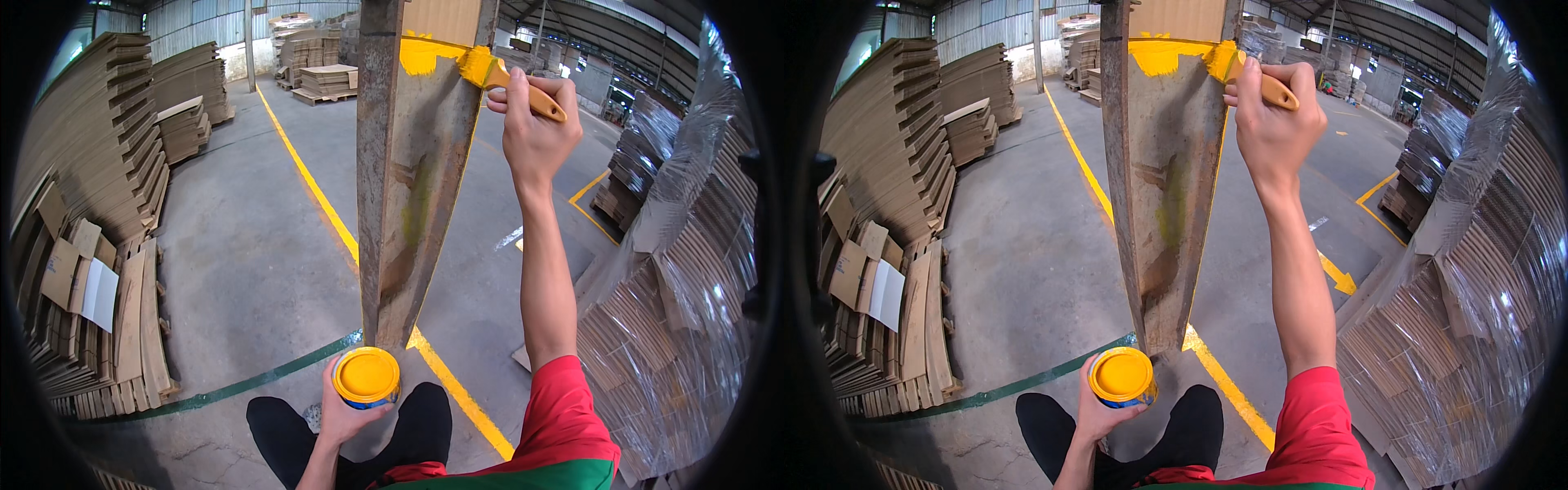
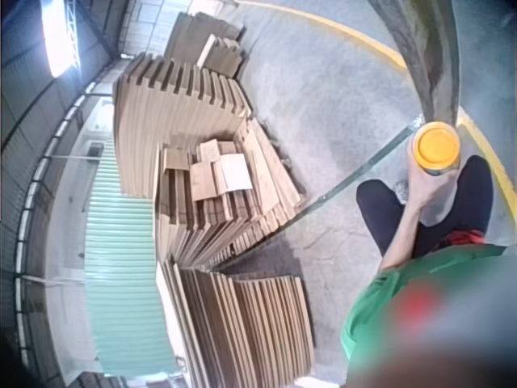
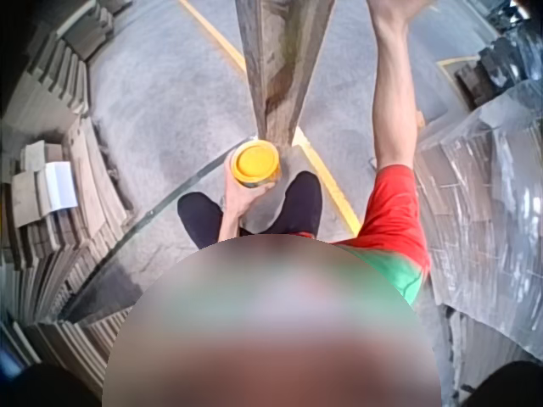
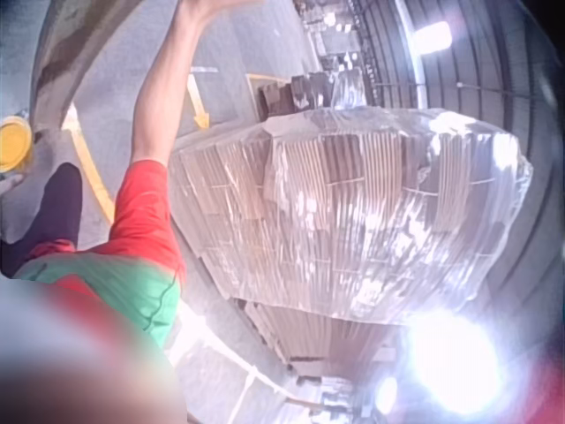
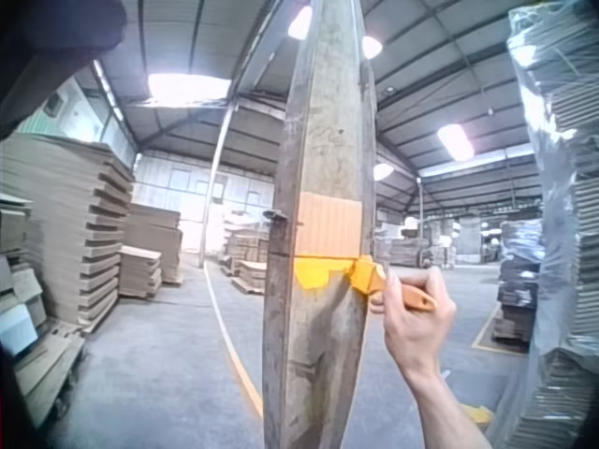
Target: The person paints a metal support beam and floor lines with yellow paint using a brush and a small paint can. They repeatedly dip the brush into the paint can and apply paint to the beam and floor, occasionally using a piece of cardboard to wipe excess paint.
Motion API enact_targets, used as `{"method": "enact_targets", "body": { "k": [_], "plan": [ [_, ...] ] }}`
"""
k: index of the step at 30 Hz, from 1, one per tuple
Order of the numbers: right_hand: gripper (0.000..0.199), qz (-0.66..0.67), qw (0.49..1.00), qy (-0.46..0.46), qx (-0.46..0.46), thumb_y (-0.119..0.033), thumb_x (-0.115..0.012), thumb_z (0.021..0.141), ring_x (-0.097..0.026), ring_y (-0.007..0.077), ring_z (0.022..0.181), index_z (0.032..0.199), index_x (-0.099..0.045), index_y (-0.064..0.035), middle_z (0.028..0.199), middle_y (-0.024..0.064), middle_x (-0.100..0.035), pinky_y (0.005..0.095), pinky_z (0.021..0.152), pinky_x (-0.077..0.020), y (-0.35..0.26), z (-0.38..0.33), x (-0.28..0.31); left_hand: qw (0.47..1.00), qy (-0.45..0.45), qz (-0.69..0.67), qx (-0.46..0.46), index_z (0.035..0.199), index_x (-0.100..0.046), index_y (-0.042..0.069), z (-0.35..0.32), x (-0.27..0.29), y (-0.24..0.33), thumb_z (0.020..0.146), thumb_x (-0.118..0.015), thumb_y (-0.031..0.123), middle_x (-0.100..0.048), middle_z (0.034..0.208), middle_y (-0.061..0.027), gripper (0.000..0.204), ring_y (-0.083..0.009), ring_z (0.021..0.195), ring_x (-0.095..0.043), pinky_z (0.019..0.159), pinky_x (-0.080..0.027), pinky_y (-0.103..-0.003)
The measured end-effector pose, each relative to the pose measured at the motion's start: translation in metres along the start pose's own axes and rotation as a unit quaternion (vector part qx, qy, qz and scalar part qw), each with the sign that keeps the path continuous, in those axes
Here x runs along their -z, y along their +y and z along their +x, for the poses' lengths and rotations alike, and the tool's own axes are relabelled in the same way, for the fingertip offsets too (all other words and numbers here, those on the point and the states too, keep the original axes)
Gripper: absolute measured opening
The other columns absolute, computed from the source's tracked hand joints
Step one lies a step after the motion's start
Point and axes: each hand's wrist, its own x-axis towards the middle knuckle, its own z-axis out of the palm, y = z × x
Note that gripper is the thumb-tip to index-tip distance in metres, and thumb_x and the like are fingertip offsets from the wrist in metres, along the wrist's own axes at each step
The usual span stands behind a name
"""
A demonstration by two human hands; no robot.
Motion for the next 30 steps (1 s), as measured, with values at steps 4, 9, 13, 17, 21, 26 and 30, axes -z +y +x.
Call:
{"method": "enact_targets", "body": {
  "k": [4, 9, 13, 17, 21, 26, 30],
  "plan": [
    [0.021, 0.002, 0.999, 0.021, 0.027, -0.009, -0.07, 0.099, -0.077, 0.019, 0.068, 0.088, -0.054, 0.0, 0.073, 0.0137, -0.074, 0.0284, 0.059, -0.0631, 0.0002, -0.0005, -0.0028, 1.0, 0.0, 0.003, -0.001, 0.152, -0.027, 0.004, -0.0002, 0.0008, -0.0007, 0.056, -0.1, 0.013, -0.051, 0.142, -0.015, 0.121, -0.0259, 0.135, -0.053, 0.116, -0.042, -0.04],
    [0.022, 0.002, 0.999, 0.018, 0.032, -0.009, -0.07, 0.099, -0.077, 0.0193, 0.067, 0.087, -0.054, 0.0, 0.073, 0.0138, -0.074, 0.0284, 0.058, -0.063, -0.0027, -0.0016, -0.0032, 1.0, 0.001, 0.002, 0.0, 0.152, -0.027, 0.004, 0.0003, 0.0006, -0.002, 0.056, -0.1, 0.013, -0.051, 0.141, -0.0152, 0.121, -0.0259, 0.134, -0.053, 0.116, -0.042, -0.04],
    [0.02, -0.015, 1.0, 0.008, 0.009, -0.007, -0.069, 0.1, -0.077, 0.0187, 0.073, 0.089, -0.056, 0.0033, 0.082, 0.0155, -0.072, 0.0288, 0.062, -0.0655, -0.0064, 0.0008, -0.0024, 1.0, 0.002, 0.007, 0.004, 0.152, -0.027, 0.004, -0.0001, 0.001, -0.0017, 0.056, -0.1, 0.014, -0.051, 0.141, -0.0153, 0.121, -0.026, 0.134, -0.053, 0.116, -0.042, -0.04],
    [0.02, -0.026, 0.999, 0.013, 0.014, -0.007, -0.069, 0.1, -0.077, 0.0189, 0.073, 0.089, -0.056, 0.0032, 0.082, 0.0155, -0.072, 0.0292, 0.062, -0.0655, -0.008, -0.0017, -0.0016, 1.0, 0.004, 0.008, 0.004, 0.152, -0.027, 0.004, 0.0003, 0.0009, -0.0022, 0.056, -0.1, 0.014, -0.051, 0.141, -0.0154, 0.121, -0.0259, 0.134, -0.053, 0.116, -0.042, -0.04],
    [0.022, -0.016, 0.999, 0.018, 0.042, -0.009, -0.071, 0.099, -0.077, 0.0189, 0.067, 0.087, -0.054, -0.0002, 0.071, 0.0129, -0.073, 0.0276, 0.057, -0.0614, -0.0052, -0.0023, -0.0032, 1.0, 0.011, 0.003, -0.005, 0.152, -0.029, 0.006, 0.0003, 0.0, -0.0033, 0.054, -0.101, 0.008, -0.054, 0.14, -0.0117, 0.121, -0.0237, 0.133, -0.055, 0.115, -0.043, -0.04],
    [0.021, -0.025, 0.999, 0.028, 0.025, -0.009, -0.071, 0.099, -0.077, 0.0187, 0.069, 0.087, -0.056, 0.0007, 0.074, 0.013, -0.073, 0.0279, 0.059, -0.0625, -0.0025, -0.0013, -0.0044, 1.0, 0.009, -0.008, -0.003, 0.152, -0.029, 0.005, -0.0004, 0.0, -0.0027, 0.053, -0.101, 0.009, -0.054, 0.14, -0.0118, 0.121, -0.0238, 0.133, -0.054, 0.115, -0.042, -0.04],
    [0.022, -0.016, 0.998, 0.045, 0.051, -0.01, -0.072, 0.098, -0.077, 0.0182, 0.067, 0.086, -0.056, -0.001, 0.071, 0.0112, -0.073, 0.0263, 0.057, -0.0598, -0.0002, -0.0048, -0.0045, 1.0, 0.014, 0.006, -0.013, 0.151, -0.029, 0.004, -0.0001, 0.0007, -0.0026, 0.054, -0.101, 0.01, -0.053, 0.141, -0.013, 0.121, -0.0243, 0.134, -0.053, 0.116, -0.042, -0.04]
  ]
}}
